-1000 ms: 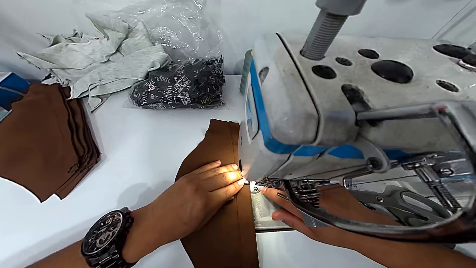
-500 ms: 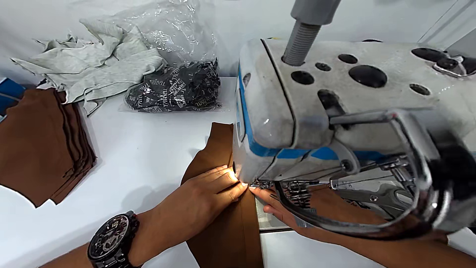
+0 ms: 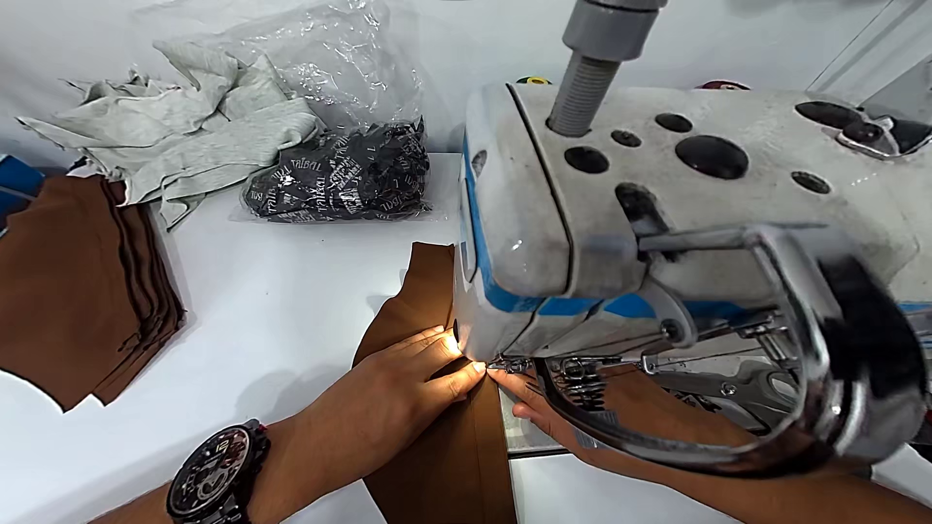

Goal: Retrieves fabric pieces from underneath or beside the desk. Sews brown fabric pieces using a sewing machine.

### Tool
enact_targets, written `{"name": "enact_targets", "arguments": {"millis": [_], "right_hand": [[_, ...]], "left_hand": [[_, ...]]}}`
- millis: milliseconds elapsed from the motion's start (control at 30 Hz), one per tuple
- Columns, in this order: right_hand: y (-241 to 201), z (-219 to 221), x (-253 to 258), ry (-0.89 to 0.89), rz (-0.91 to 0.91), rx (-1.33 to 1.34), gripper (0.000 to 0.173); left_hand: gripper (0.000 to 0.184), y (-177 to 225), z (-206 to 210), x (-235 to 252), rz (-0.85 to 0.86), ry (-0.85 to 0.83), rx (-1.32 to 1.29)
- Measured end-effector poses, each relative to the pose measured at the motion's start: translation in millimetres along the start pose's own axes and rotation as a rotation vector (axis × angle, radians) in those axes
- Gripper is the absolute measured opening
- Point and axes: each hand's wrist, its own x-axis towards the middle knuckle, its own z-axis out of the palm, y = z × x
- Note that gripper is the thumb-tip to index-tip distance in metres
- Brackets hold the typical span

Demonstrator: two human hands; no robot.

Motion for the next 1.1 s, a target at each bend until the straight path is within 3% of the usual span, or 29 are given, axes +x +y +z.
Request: {"name": "enact_targets", "arguments": {"millis": [133,233,500,633,800,867,1000,1033,1100], "right_hand": [[1,4,-2,0.018,0.001,-0.012,0.038],[8,20,-7,0.140,-0.028,-0.073,0.037],[0,-8,9,-0.178,0.150,0.097,0.041],[8,15,-4,0.087,-0.046,-0.032,0.036],[12,20,-8,0.154,-0.053,-0.141,0.034],[12,14,-8,0.219,-0.013,-0.212,0.028],[15,0,-6,0.401,-0.035,-0.265,0.027],[16,-4,-6,0.417,-0.062,-0.285,0.028],[14,-14,-11,0.370,-0.106,-0.288,0.028]], "left_hand": [[0.033,-2,1,-2,0.005,0.011,-0.069],[0.034,-3,1,-4,0.014,0.002,-0.080],[0.036,-8,0,-1,-0.013,-0.045,-0.065],[0.034,-4,1,-6,0.005,-0.006,-0.076],[0.036,-1,-3,-4,0.000,-0.007,-0.036],[0.045,8,-4,-2,-0.030,0.017,0.048],[0.088,51,-1,-2,-0.159,0.000,0.254],[0.092,62,-2,-4,-0.183,-0.023,0.300],[0.078,79,-4,-14,-0.255,-0.043,0.348]]}}
